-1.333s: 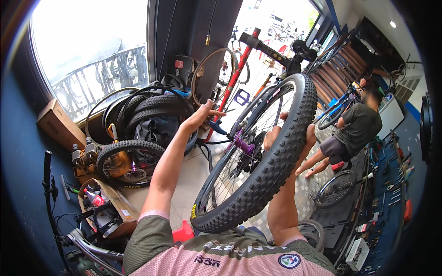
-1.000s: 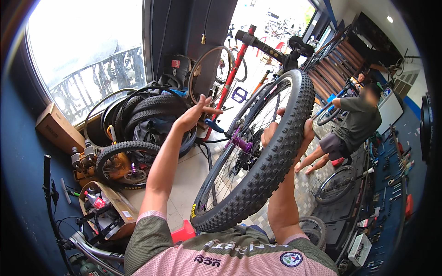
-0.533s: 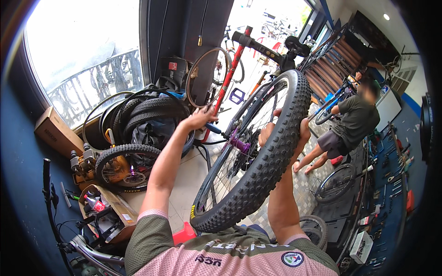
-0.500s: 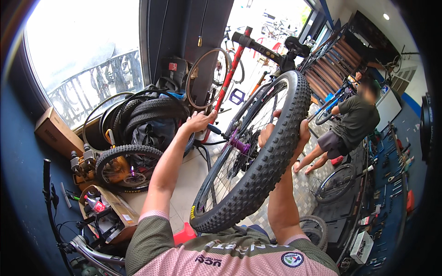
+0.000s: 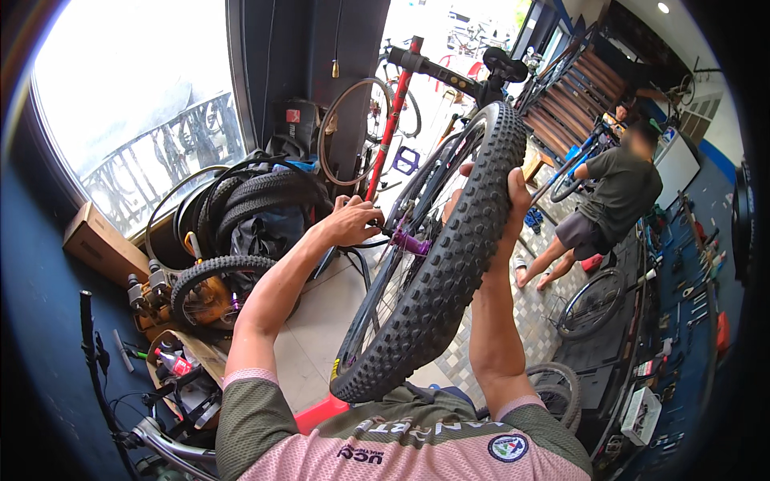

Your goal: The person removes the tire from the bicycle wheel, inspects the inner tube, and reassembles the tire onto the wheel. The person uses tire levers to pry the tire off and on, and handles the inner tube and wheel rim.

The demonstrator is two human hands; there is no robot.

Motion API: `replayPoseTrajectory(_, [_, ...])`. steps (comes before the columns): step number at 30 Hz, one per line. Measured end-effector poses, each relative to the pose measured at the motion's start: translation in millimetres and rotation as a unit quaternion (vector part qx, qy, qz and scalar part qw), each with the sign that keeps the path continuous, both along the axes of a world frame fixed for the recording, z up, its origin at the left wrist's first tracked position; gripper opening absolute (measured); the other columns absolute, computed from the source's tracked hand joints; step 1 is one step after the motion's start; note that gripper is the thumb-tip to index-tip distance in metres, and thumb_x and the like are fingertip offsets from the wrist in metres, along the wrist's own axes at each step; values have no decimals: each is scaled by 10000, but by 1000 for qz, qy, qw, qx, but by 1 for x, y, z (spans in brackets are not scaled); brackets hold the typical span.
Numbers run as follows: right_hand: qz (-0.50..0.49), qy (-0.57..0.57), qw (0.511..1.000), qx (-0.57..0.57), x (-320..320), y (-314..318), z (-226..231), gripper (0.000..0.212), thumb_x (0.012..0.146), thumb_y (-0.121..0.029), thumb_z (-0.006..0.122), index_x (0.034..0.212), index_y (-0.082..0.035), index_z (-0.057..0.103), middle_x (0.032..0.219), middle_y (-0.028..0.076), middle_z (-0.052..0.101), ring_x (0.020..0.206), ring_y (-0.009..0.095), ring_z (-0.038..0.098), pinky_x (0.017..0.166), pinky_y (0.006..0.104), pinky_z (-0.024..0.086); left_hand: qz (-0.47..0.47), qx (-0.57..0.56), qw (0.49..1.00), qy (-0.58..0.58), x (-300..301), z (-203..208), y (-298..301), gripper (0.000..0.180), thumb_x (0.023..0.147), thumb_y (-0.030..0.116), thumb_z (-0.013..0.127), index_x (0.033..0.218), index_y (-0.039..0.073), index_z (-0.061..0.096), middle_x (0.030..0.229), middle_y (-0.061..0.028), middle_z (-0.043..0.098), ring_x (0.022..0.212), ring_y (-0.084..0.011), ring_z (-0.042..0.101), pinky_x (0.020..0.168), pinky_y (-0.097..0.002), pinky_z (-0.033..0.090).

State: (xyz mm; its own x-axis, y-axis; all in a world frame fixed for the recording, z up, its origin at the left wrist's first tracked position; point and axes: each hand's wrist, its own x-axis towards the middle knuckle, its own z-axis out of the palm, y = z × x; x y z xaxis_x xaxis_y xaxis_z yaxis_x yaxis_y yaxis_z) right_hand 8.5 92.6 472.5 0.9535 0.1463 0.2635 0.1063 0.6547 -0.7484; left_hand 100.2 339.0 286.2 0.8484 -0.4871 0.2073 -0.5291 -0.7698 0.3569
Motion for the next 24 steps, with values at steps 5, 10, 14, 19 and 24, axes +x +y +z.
replayPoseTrajectory(5, [23, -2, 999, 36, 5, -12, 8, 770, 1019, -698, 482, 1229, 35, 594, 605, 83, 561, 469, 172, 541, 465, 323, 485, 69, 53, 996, -9, 7, 23, 64, 280, 959, 378, 729, 1224, 288, 734, 1206, -9, 649, 1277, -281, 494, 1112, -483, 276])
replayPoseTrajectory(10, [53, 36, 996, 59, -3, 7, 16, 701, 988, -710, 543, 1141, -36, 663, 680, 84, 659, 495, 186, 620, 499, 314, 563, 69, 68, 991, 91, 23, 35, 100, 301, 996, 424, 702, 1271, 304, 717, 1273, -5, 662, 1338, -275, 463, 1120, -526, 284])
replayPoseTrajectory(14, [-18, 6, 1000, 18, -8, 2, 31, 608, 974, -656, 608, 1050, -58, 681, 756, 46, 705, 570, 154, 696, 556, 291, 615, 124, 77, 986, 79, 22, 44, 116, 281, 949, 443, 723, 1208, 334, 719, 1299, -53, 661, 1332, -327, 494, 1112, -548, 336])
replayPoseTrajectory(19, [47, -5, 999, 24, -4, -2, 34, 593, 922, -664, 687, 1024, -80, 670, 809, 59, 704, 671, 183, 720, 659, 364, 633, 211, -112, 971, -4, -1, 24, 231, 320, 1028, 340, 663, 1251, 111, 654, 1267, -160, 702, 1211, -349, 642, 1072, -450, 450])
replayPoseTrajectory(24, [42, -5, 999, 11, 2, 30, -13, 522, 1004, -614, 635, 1035, -93, 662, 877, 20, 672, 756, 122, 661, 713, 307, 552, 240, -378, 894, -17, -32, -5, 210, 291, 1128, 376, 558, 1142, 86, 574, 836, 7, 550, 723, -89, 542, 664, -248, 458])
